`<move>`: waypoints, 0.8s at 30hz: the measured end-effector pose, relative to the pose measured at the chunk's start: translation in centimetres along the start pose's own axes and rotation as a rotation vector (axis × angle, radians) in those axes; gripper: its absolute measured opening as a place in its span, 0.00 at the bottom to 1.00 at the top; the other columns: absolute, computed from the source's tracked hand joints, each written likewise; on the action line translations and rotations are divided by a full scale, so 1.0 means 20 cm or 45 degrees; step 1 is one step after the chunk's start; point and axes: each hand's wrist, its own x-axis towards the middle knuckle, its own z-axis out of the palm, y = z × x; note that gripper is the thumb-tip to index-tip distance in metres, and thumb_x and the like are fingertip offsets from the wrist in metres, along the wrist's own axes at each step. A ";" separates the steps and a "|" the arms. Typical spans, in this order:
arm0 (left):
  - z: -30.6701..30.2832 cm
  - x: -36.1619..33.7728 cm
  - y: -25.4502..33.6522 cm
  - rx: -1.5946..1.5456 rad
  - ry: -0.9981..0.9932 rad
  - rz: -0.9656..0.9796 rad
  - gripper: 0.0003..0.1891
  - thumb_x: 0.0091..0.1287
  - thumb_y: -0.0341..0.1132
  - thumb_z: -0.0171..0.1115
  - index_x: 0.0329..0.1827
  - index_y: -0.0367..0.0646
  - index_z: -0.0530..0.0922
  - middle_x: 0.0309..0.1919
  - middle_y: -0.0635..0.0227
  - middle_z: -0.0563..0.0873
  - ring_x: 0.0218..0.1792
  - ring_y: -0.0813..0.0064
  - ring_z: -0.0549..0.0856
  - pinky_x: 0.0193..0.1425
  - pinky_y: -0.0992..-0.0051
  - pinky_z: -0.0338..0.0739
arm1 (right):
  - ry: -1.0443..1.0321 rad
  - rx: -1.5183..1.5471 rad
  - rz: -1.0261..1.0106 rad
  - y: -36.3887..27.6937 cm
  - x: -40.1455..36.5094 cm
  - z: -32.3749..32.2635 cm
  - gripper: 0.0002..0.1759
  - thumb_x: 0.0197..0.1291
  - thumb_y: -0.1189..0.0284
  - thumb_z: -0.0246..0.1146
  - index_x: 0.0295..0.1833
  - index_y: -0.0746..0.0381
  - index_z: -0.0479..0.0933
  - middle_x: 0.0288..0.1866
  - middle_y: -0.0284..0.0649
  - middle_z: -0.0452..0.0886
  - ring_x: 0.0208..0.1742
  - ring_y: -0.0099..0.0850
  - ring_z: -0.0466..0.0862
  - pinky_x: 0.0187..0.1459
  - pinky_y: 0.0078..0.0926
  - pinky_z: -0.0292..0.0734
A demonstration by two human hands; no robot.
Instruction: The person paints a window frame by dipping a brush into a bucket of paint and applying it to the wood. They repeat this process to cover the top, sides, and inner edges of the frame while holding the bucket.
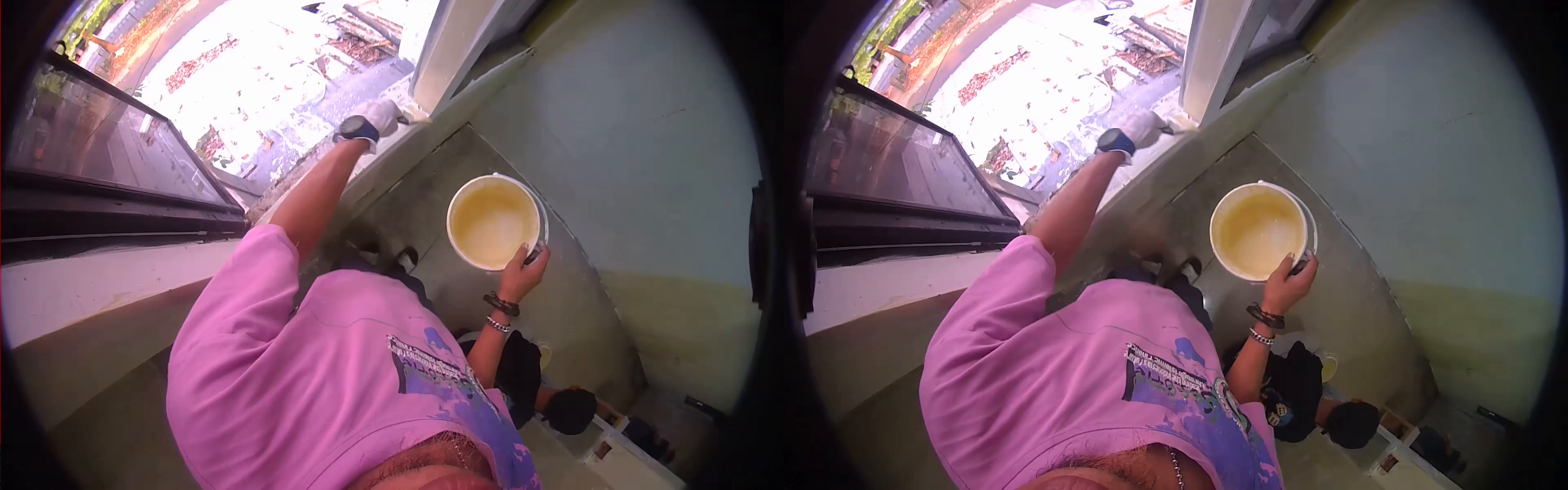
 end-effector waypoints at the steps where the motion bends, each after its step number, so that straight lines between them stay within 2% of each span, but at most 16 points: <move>1: -0.09 -0.02 0.07 0.053 -0.002 0.012 0.16 0.62 0.31 0.54 0.49 0.56 0.85 0.43 0.54 0.86 0.45 0.57 0.85 0.52 0.63 0.78 | -0.008 0.001 -0.018 -0.02 0.02 0.01 0.19 0.58 0.73 0.60 0.53 0.70 0.70 0.45 0.54 0.77 0.43 0.47 0.79 0.46 0.39 0.74; 3: -0.24 0.01 0.16 -0.032 0.119 0.052 0.17 0.63 0.31 0.53 0.51 0.59 0.84 0.45 0.57 0.86 0.44 0.58 0.86 0.51 0.63 0.78 | 0.046 -0.051 -0.162 0.07 0.02 0.02 0.19 0.58 0.73 0.60 0.54 0.70 0.70 0.45 0.53 0.77 0.43 0.46 0.79 0.46 0.39 0.74; 4: -0.36 0.03 0.20 -0.062 0.146 0.133 0.18 0.65 0.31 0.51 0.52 0.60 0.84 0.43 0.60 0.87 0.41 0.61 0.87 0.48 0.65 0.80 | 0.046 0.017 -0.090 0.00 0.01 0.01 0.20 0.58 0.73 0.60 0.54 0.71 0.69 0.46 0.54 0.77 0.43 0.47 0.79 0.46 0.39 0.74; 5: -0.45 0.10 0.20 0.105 0.168 0.129 0.16 0.66 0.33 0.51 0.51 0.61 0.84 0.40 0.61 0.87 0.39 0.63 0.87 0.45 0.65 0.80 | 0.032 0.028 -0.048 -0.04 0.02 0.01 0.20 0.58 0.73 0.60 0.54 0.71 0.69 0.46 0.54 0.77 0.43 0.47 0.79 0.47 0.39 0.74; 6: -0.51 0.10 0.19 -0.300 0.447 0.382 0.13 0.68 0.37 0.53 0.50 0.60 0.84 0.34 0.60 0.87 0.33 0.64 0.86 0.40 0.64 0.80 | 0.016 0.039 -0.003 -0.06 0.02 0.00 0.20 0.58 0.73 0.60 0.55 0.71 0.69 0.46 0.54 0.77 0.44 0.47 0.79 0.47 0.40 0.74; 7: -0.85 -0.11 0.38 -0.097 0.313 0.111 0.13 0.69 0.39 0.55 0.53 0.59 0.82 0.27 0.58 0.85 0.26 0.67 0.84 0.35 0.65 0.79 | -0.004 0.048 0.048 -0.07 0.01 0.00 0.20 0.58 0.73 0.60 0.55 0.71 0.69 0.46 0.54 0.77 0.44 0.47 0.79 0.47 0.40 0.73; 8: -0.94 -0.16 0.39 -0.226 0.558 0.306 0.14 0.69 0.39 0.56 0.56 0.57 0.81 0.22 0.59 0.83 0.21 0.72 0.82 0.31 0.68 0.78 | 0.061 0.013 -0.069 0.00 0.02 0.04 0.21 0.58 0.72 0.60 0.55 0.71 0.69 0.46 0.55 0.77 0.44 0.47 0.79 0.46 0.40 0.73; 9: -1.03 -0.19 0.43 -0.409 0.703 0.368 0.15 0.69 0.40 0.57 0.57 0.58 0.80 0.21 0.60 0.82 0.19 0.73 0.80 0.31 0.69 0.77 | 0.050 -0.017 -0.065 -0.01 0.03 0.02 0.21 0.58 0.72 0.60 0.55 0.71 0.69 0.46 0.55 0.77 0.43 0.48 0.79 0.46 0.40 0.73; 11: -1.19 -0.29 0.53 -0.600 0.865 0.381 0.17 0.66 0.40 0.57 0.57 0.57 0.80 0.36 0.50 0.85 0.35 0.56 0.87 0.42 0.64 0.80 | 0.085 -0.022 -0.117 -0.08 0.02 0.01 0.21 0.58 0.72 0.60 0.55 0.71 0.69 0.46 0.55 0.77 0.43 0.48 0.79 0.46 0.40 0.73; 12: -1.18 -0.24 0.53 -0.598 1.043 0.431 0.17 0.66 0.39 0.57 0.58 0.54 0.79 0.39 0.48 0.84 0.38 0.55 0.86 0.43 0.62 0.80 | 0.104 -0.005 -0.162 -0.09 0.02 0.01 0.21 0.58 0.72 0.60 0.55 0.71 0.69 0.46 0.55 0.77 0.43 0.48 0.79 0.46 0.40 0.73; 14: -1.08 -0.20 0.53 -0.618 0.869 0.312 0.17 0.66 0.39 0.56 0.58 0.54 0.79 0.40 0.48 0.83 0.39 0.53 0.85 0.44 0.61 0.79 | 0.146 0.022 -0.251 -0.09 0.03 0.01 0.20 0.58 0.72 0.60 0.54 0.71 0.69 0.45 0.54 0.77 0.42 0.47 0.78 0.45 0.39 0.73; 15: -0.99 -0.19 0.50 -0.631 0.783 0.246 0.17 0.66 0.39 0.56 0.58 0.53 0.79 0.40 0.48 0.83 0.40 0.53 0.85 0.45 0.61 0.79 | 0.109 0.000 -0.160 -0.12 0.01 0.01 0.20 0.58 0.72 0.60 0.54 0.71 0.69 0.44 0.52 0.77 0.40 0.44 0.78 0.43 0.37 0.73; 19: -0.45 -0.13 0.18 -0.509 0.517 0.452 0.17 0.68 0.39 0.53 0.58 0.50 0.78 0.37 0.47 0.84 0.38 0.52 0.86 0.43 0.63 0.78 | 0.122 0.020 -0.182 -0.14 0.02 0.01 0.19 0.58 0.73 0.60 0.53 0.70 0.70 0.43 0.50 0.77 0.38 0.42 0.78 0.42 0.36 0.73; 21: -0.36 -0.20 0.05 -0.709 0.116 0.126 0.18 0.68 0.38 0.53 0.59 0.48 0.78 0.27 0.54 0.85 0.27 0.62 0.85 0.35 0.67 0.77 | 0.130 0.089 -0.216 -0.06 0.02 0.04 0.19 0.57 0.74 0.60 0.53 0.70 0.70 0.42 0.51 0.77 0.38 0.42 0.78 0.41 0.36 0.73; 22: -0.37 -0.21 0.00 -0.821 0.077 0.056 0.18 0.68 0.38 0.52 0.59 0.48 0.78 0.24 0.59 0.83 0.25 0.66 0.82 0.32 0.68 0.76 | 0.149 0.021 -0.258 -0.07 0.01 0.03 0.19 0.57 0.74 0.60 0.53 0.70 0.70 0.43 0.51 0.77 0.38 0.43 0.79 0.41 0.37 0.73; 24: -0.36 -0.24 -0.07 -1.044 -0.025 -0.089 0.18 0.69 0.37 0.52 0.59 0.49 0.79 0.19 0.68 0.79 0.20 0.76 0.78 0.27 0.71 0.73 | 0.065 0.077 -0.118 -0.11 0.00 0.00 0.19 0.57 0.74 0.60 0.53 0.70 0.70 0.44 0.52 0.77 0.39 0.45 0.79 0.42 0.38 0.73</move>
